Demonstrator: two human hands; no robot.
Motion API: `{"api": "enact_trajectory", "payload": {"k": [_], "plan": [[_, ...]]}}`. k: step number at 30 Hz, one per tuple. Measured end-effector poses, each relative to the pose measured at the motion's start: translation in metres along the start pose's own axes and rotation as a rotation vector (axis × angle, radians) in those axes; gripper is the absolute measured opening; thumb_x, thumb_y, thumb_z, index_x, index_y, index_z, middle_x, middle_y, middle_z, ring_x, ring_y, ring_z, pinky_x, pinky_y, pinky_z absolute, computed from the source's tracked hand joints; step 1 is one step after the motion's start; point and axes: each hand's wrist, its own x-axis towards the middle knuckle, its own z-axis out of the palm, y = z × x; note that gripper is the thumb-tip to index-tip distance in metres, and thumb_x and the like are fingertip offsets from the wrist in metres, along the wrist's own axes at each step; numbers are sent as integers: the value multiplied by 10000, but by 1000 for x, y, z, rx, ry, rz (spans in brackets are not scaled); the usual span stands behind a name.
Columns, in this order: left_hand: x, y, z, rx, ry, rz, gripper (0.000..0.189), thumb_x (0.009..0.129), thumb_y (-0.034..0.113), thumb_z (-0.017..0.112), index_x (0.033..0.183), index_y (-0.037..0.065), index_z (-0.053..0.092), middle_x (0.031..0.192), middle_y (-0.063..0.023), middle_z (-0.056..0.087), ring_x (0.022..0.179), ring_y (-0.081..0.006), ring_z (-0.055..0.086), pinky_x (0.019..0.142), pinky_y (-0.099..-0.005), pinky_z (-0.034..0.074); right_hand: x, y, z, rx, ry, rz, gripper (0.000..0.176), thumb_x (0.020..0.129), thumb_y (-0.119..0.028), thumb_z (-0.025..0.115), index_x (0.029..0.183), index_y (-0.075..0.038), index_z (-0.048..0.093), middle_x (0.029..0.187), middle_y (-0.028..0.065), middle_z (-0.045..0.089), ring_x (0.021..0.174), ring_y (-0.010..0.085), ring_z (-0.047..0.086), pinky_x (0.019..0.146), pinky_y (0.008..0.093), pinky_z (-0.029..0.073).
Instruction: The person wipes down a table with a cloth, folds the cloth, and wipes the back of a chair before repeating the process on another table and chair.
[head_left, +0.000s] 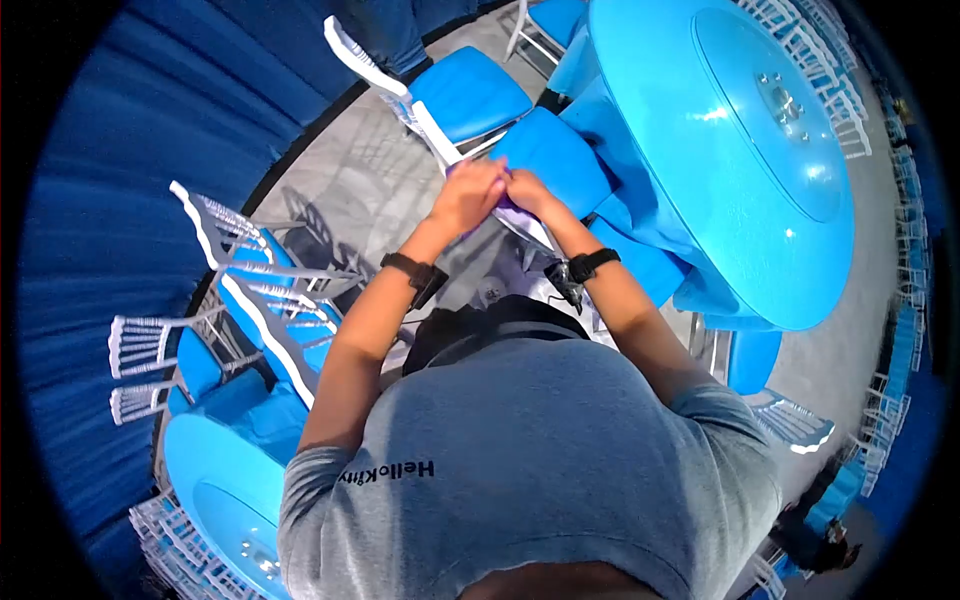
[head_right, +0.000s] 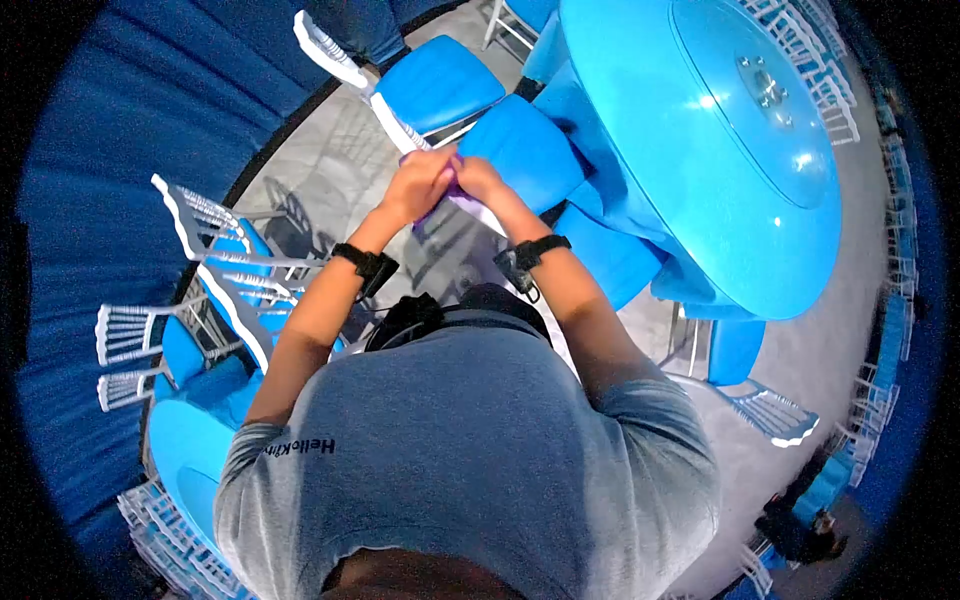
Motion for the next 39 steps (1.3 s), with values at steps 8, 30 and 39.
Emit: {"api": "enact_trajectory", "payload": {"k": [8,30,39], "plan": [[19,-10,-17,-87,-417,510,525,718,151,611,1196,26,435,1077,-137,538,1005,-289,503,841,-382,405,-91,-68,-32,-390,-105,406,480,860,-392,372,790,18,610,764,236,594,738,400,570,680,464,446],[90,-139,-60,-38,-837,869,467,762,324,571,1059,-31,507,1064,-188,561,958,-334,540,843,-406,404,26,-139,84,-590,823,684,350,844,-250,438,969,39,590,1004,188,596,1009,323,526,883,375,388],[140,-172,-55,-102,-1257,535,363,841,326,478,922,-10,590,892,-216,595,806,-359,568,703,-417,434,76,-120,27,-63,465,871,492,827,-382,343,790,20,625,804,210,617,730,368,583,666,429,443]]}}
